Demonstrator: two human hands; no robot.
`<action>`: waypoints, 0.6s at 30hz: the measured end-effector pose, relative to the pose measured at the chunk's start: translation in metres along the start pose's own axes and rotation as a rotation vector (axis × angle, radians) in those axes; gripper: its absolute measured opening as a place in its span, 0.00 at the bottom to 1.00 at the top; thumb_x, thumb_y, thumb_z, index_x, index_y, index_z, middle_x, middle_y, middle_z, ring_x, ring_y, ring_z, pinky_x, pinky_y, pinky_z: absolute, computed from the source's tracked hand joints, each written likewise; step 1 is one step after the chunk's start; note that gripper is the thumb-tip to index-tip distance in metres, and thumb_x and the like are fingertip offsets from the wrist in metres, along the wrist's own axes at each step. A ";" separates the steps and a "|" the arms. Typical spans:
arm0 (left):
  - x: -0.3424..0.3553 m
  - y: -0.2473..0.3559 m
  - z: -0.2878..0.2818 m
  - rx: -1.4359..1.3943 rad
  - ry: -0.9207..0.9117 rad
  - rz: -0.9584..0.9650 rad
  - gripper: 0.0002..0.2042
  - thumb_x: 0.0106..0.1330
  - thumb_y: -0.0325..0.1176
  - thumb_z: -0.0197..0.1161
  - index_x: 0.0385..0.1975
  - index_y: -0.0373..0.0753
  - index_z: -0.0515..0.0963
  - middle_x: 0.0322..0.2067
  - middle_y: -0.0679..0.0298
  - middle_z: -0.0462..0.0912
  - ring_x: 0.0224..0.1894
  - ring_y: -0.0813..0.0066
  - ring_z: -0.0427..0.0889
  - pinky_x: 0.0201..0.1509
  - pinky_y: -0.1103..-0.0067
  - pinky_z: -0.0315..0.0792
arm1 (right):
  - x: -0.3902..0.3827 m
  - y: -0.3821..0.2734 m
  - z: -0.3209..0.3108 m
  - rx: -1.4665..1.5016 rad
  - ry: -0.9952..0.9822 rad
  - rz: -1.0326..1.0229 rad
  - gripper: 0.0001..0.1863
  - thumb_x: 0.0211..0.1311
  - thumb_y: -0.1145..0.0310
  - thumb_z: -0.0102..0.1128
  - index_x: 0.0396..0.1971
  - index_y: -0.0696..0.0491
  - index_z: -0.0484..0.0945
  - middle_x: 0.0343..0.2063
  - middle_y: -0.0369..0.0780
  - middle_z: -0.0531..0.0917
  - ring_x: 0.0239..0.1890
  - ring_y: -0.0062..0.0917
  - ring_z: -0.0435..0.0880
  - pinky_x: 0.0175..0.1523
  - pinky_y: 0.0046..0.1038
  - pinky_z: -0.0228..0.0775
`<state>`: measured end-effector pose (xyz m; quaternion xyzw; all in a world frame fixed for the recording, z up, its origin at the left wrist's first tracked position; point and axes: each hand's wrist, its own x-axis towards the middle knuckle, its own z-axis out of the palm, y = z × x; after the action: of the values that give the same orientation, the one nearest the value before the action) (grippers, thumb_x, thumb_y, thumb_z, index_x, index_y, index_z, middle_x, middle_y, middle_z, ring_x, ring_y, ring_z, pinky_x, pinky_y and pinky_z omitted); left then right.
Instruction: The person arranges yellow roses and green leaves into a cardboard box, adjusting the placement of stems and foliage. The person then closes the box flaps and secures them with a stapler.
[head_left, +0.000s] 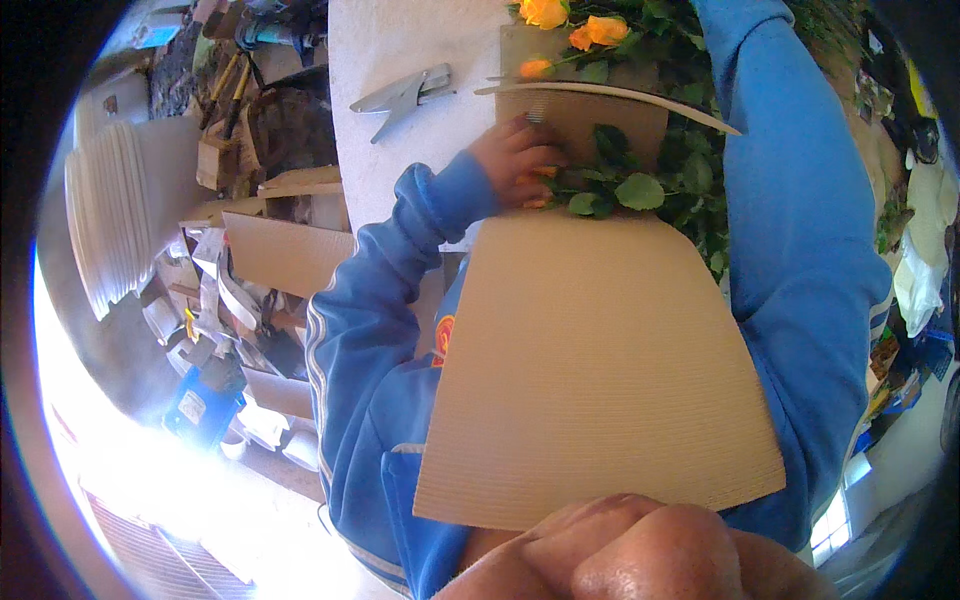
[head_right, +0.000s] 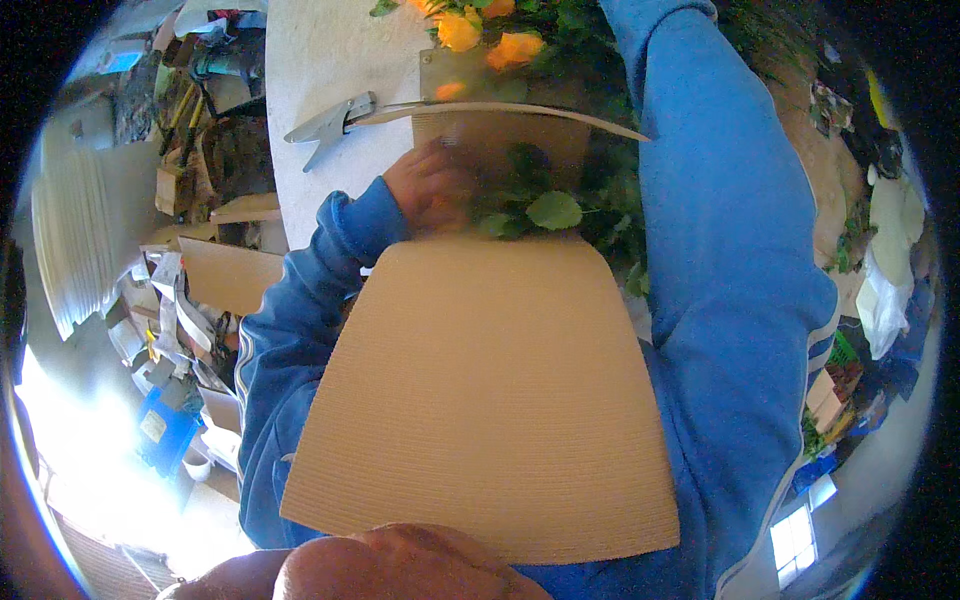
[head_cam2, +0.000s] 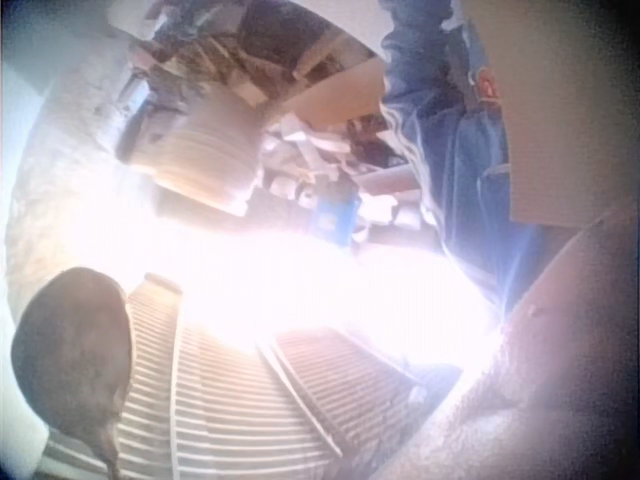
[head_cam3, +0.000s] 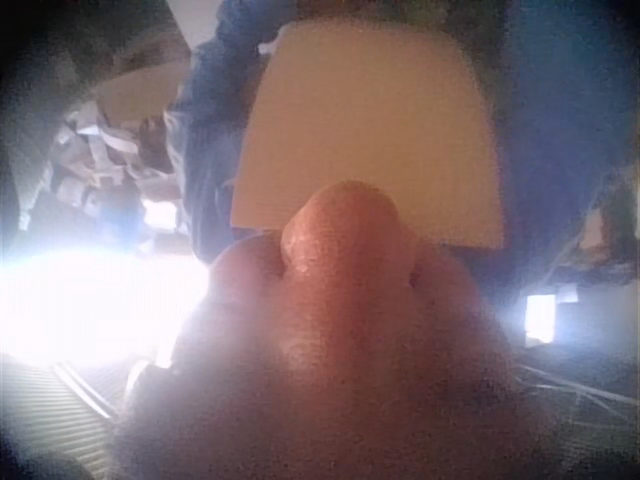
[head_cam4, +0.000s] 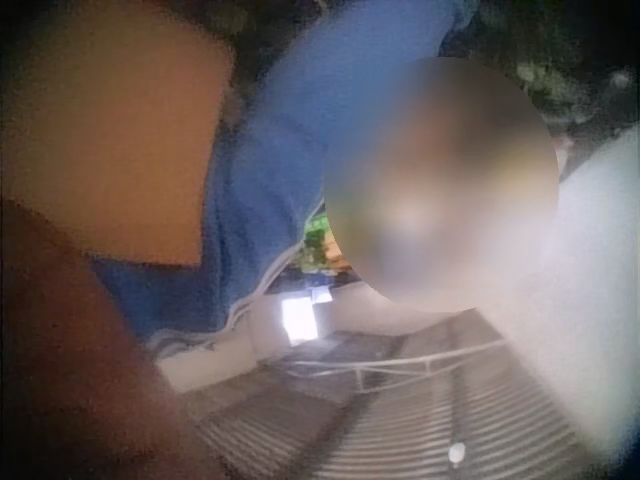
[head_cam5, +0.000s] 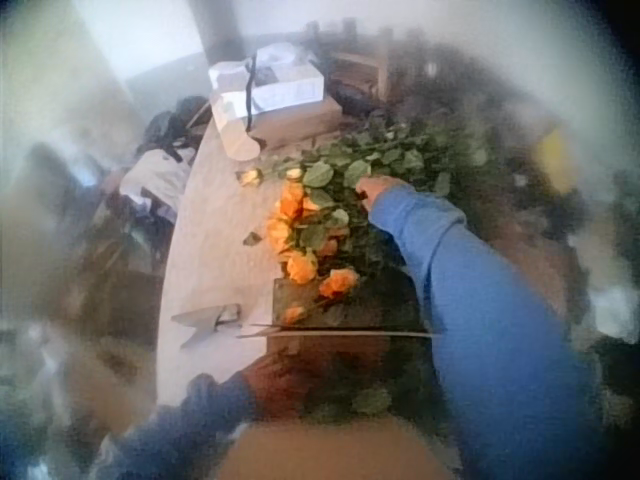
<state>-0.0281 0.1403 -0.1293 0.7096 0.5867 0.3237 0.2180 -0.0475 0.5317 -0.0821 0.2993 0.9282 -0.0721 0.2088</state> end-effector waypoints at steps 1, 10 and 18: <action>-0.001 -0.001 0.001 -0.006 0.013 0.005 0.22 0.48 0.40 0.69 0.46 0.49 0.77 0.48 0.57 0.74 0.51 0.54 0.70 0.59 0.63 0.65 | 0.001 -0.001 -0.001 -0.065 -0.007 -0.043 0.19 0.65 0.61 0.54 0.54 0.50 0.69 0.50 0.47 0.75 0.49 0.43 0.75 0.53 0.44 0.69; -0.001 -0.002 0.004 -0.021 0.019 0.000 0.20 0.48 0.40 0.69 0.43 0.48 0.78 0.45 0.57 0.74 0.50 0.54 0.70 0.56 0.63 0.67 | -0.008 0.008 -0.004 -0.221 0.075 -0.252 0.18 0.66 0.59 0.51 0.53 0.49 0.70 0.54 0.44 0.72 0.54 0.42 0.71 0.56 0.44 0.66; -0.003 -0.001 0.003 -0.099 -0.020 -0.053 0.21 0.48 0.39 0.69 0.44 0.43 0.77 0.47 0.53 0.75 0.53 0.51 0.70 0.65 0.59 0.60 | 0.000 -0.019 -0.002 -0.360 -0.128 -0.164 0.15 0.65 0.59 0.51 0.47 0.49 0.74 0.46 0.43 0.77 0.48 0.41 0.74 0.55 0.45 0.66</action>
<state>-0.0274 0.1382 -0.1327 0.6853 0.5865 0.3391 0.2672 -0.0592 0.5168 -0.0798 0.1755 0.9322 0.0596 0.3109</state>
